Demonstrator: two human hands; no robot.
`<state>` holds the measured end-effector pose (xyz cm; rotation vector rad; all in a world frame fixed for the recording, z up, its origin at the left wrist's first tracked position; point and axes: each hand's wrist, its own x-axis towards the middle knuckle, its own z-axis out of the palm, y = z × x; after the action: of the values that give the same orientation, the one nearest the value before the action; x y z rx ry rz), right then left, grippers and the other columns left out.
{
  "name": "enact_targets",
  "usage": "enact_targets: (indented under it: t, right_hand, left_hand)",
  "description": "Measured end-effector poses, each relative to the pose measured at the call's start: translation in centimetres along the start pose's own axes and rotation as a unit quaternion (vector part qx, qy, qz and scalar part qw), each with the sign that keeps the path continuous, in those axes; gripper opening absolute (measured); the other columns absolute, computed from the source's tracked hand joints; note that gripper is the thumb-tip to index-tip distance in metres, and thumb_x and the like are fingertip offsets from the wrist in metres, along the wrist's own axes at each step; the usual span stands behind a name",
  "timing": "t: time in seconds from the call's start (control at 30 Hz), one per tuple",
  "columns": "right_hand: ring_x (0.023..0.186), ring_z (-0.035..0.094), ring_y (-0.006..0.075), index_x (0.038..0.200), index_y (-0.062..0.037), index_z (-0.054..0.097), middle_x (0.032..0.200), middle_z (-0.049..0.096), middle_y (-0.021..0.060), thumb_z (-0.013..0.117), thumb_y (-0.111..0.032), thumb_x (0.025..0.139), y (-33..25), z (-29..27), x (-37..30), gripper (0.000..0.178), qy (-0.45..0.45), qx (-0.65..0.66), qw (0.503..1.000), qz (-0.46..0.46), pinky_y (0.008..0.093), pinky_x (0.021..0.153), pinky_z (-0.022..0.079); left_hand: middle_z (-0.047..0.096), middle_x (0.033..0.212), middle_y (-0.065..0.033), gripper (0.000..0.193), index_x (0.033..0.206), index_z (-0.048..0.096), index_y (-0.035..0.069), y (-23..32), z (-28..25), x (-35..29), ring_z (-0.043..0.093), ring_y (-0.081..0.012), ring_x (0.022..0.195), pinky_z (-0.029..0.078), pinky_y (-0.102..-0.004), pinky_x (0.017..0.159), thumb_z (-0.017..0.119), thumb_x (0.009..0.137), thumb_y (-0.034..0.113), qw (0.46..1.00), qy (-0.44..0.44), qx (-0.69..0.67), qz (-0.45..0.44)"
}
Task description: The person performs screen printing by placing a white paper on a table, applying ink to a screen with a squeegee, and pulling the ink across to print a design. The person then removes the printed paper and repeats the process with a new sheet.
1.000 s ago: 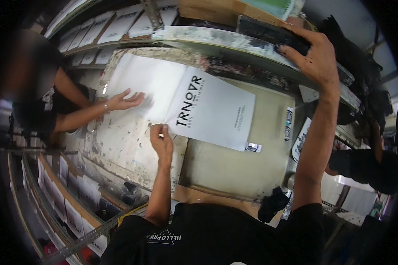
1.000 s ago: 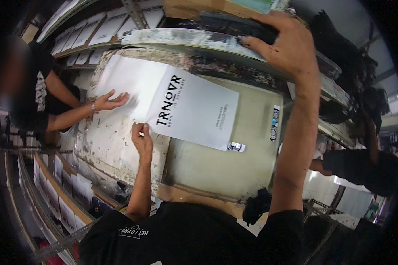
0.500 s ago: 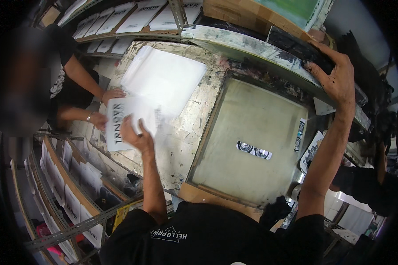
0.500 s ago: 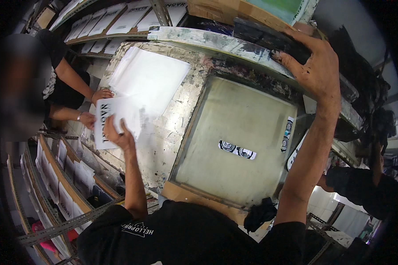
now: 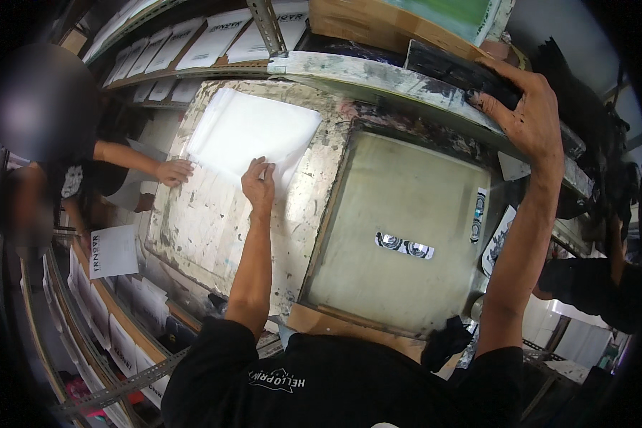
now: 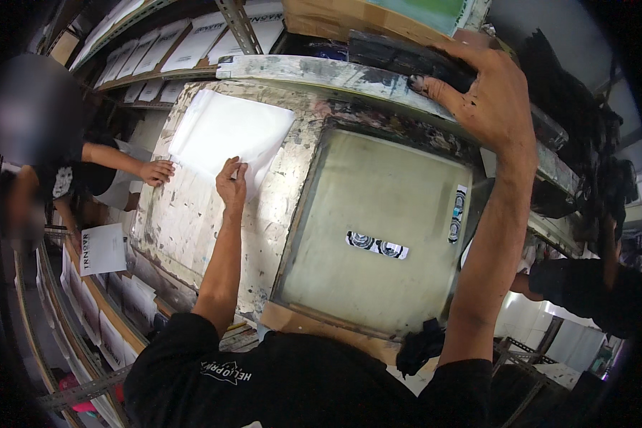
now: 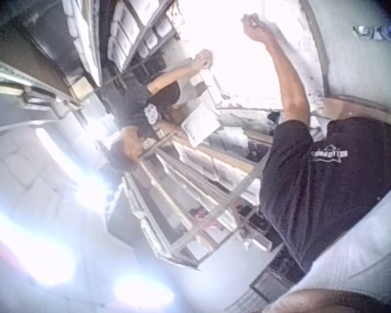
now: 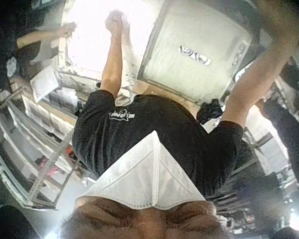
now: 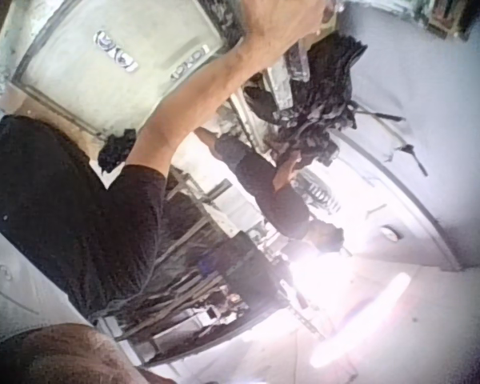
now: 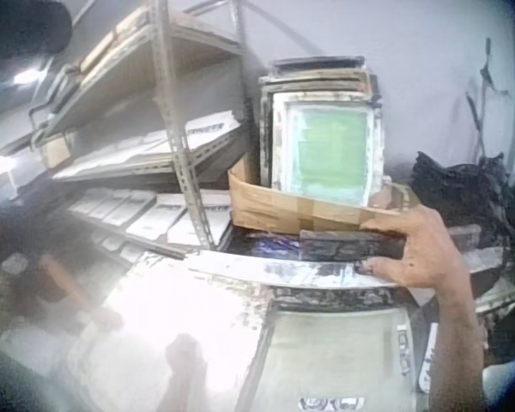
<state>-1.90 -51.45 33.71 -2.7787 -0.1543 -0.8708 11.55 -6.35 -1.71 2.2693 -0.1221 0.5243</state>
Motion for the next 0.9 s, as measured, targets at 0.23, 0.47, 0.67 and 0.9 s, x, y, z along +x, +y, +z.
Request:
enact_targets:
  t: [0.23,0.47,0.67,0.9]
  right_hand:
    - [0.087,0.068,0.0331,0.117,-0.0068,0.075,0.101,0.075,0.0203,0.086,-0.031,0.072,-0.1,0.2,-0.3,0.052,0.026,0.004,0.999,-0.028,0.039,0.082,0.05]
    - [0.085,0.068,0.0303,0.116,-0.0069,0.076,0.1,0.075,0.0185,0.086,-0.031,0.073,-0.4,-0.3,-0.1,0.051,0.0,0.012,1.0,-0.006,0.0366,0.081,0.051]
    - [0.065,0.065,0.0194,0.111,-0.0057,0.078,0.091,0.076,0.0152,0.087,-0.042,0.072,-0.1,0.0,0.0,0.055,-0.036,0.011,0.998,0.045,0.033,0.063,0.051]
    - [0.069,0.069,0.0206,0.11,-0.0062,0.079,0.093,0.077,0.0142,0.086,-0.045,0.073,1.7,0.8,-0.1,0.054,0.027,-0.024,0.998,-0.052,0.0337,0.065,0.052]
  left_hand:
    - [0.061,0.143,-0.0091,0.032,0.12,0.075,0.015,11.4,-0.6,-3.7,0.043,-0.0352,0.144,0.029,-0.0556,0.119,0.071,0.092,0.03,0.941,-0.304,-0.004,0.148]
    - [0.033,0.164,-0.0029,0.054,0.146,0.056,0.024,15.8,8.1,-11.4,0.023,-0.036,0.153,0.013,-0.0652,0.122,0.063,0.095,0.04,0.87,-0.389,0.06,0.297]
    - [0.03,0.166,-0.0022,0.056,0.149,0.051,0.025,22.7,15.5,-13.7,0.016,-0.0333,0.156,0.005,-0.0623,0.124,0.061,0.097,0.04,0.809,-0.461,0.006,0.365]
    - [0.028,0.167,-0.0011,0.055,0.15,0.051,0.025,26.7,17.1,-16.6,0.012,-0.0306,0.157,-0.002,-0.0608,0.125,0.06,0.098,0.039,0.761,-0.52,0.001,0.388]
